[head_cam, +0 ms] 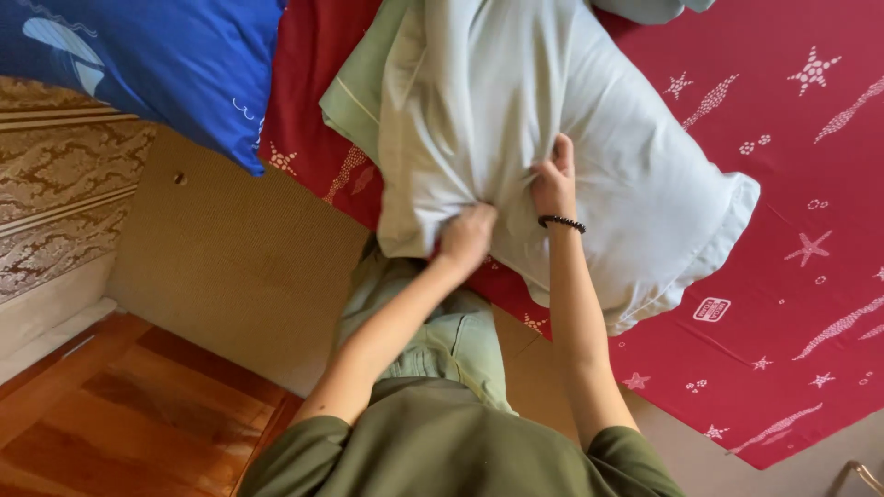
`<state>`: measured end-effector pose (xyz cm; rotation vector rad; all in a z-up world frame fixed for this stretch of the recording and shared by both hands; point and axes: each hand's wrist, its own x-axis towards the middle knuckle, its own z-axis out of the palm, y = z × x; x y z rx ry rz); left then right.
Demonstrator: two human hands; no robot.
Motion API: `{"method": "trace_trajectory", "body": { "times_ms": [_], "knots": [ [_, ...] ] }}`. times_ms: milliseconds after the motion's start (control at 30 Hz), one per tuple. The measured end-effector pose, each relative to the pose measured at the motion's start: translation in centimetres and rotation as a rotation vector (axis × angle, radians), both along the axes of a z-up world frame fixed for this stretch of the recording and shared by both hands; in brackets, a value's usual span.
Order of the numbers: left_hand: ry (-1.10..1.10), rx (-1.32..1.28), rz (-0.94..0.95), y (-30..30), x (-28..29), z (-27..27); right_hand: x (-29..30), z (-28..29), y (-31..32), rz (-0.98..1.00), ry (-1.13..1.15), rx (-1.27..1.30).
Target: The person inserts a blue pillow into a light-colored pillowcase on a bed. They align the pillow with the case opening, push it inside, and then adjust the fabric to cover the pillow completely.
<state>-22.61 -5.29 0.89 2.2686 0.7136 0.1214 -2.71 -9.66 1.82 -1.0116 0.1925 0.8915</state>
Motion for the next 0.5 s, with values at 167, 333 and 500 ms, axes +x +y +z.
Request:
{"method": "trace_trajectory", "body": {
  "times_ms": [167,333,500],
  "knots": [
    [0.374,-0.181,-0.049,6.3,3.0,4.8,-0.7,-3.7,-4.7,0.381,-0.252,-0.300],
    [-0.028,0.185,0.227,10.6,13.7,6.6,-3.4,-0.8,-4.7,0.510,-0.356,-0.220],
    [-0.023,0.094,0.136,12.0,16.8,1.2,0.5,6.5,-3.2,1.015,-0.720,-0.432]
  ]
}}
